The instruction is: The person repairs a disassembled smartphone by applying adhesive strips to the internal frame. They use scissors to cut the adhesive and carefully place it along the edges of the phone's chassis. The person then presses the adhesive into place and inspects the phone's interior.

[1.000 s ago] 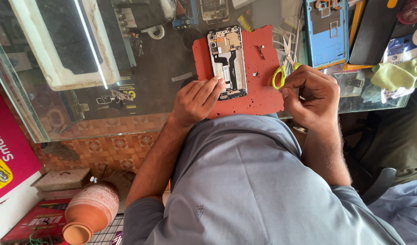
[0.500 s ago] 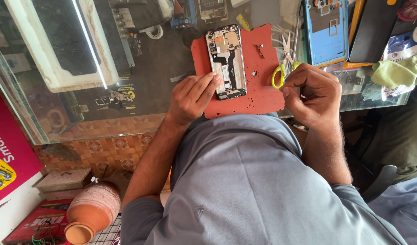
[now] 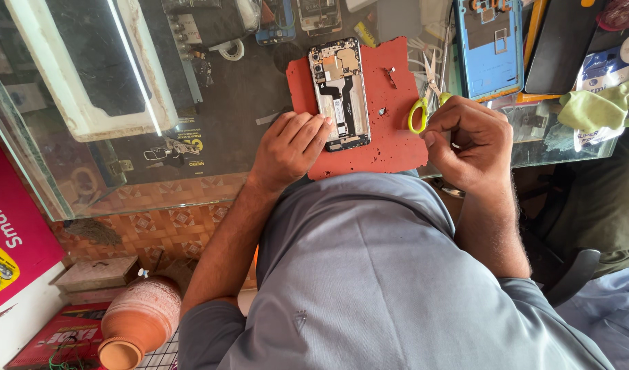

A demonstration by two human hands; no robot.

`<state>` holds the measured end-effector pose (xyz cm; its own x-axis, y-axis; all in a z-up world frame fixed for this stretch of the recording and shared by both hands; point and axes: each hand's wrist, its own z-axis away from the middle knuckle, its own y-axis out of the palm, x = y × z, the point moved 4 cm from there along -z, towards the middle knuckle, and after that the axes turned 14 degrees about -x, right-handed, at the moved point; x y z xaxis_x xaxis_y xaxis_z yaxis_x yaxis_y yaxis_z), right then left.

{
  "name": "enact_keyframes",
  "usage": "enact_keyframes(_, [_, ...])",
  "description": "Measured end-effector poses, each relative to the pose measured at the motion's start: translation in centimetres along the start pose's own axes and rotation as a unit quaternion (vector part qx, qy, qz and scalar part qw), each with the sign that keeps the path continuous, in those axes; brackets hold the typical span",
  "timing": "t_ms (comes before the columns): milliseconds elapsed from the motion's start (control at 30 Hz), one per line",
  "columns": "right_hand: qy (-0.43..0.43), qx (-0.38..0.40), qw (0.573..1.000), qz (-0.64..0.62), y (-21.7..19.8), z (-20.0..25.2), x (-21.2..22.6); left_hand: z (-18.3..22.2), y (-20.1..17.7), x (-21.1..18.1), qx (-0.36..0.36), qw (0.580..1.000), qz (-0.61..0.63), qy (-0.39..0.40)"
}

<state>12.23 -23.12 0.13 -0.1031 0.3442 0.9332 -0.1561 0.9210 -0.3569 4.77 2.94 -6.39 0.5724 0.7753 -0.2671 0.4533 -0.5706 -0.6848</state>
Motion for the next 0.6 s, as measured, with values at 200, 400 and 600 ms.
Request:
enact_keyframes(200, [0.001,0.006,1.000,0.010,0.1,-0.1,0.2,-0.6,-0.2,-0.4,-0.003,1.000,0.007,-0.020])
enact_keyframes(400, [-0.004,0.008,1.000,0.019,0.0,-0.2,0.3,-1.7,-0.7,-0.7,0.016,0.998,0.013,-0.057])
enact_keyframes(600, [0.003,0.013,1.000,-0.002,0.0,-0.1,0.1,-2.8,-0.7,-0.4,0.041,0.988,0.026,-0.144])
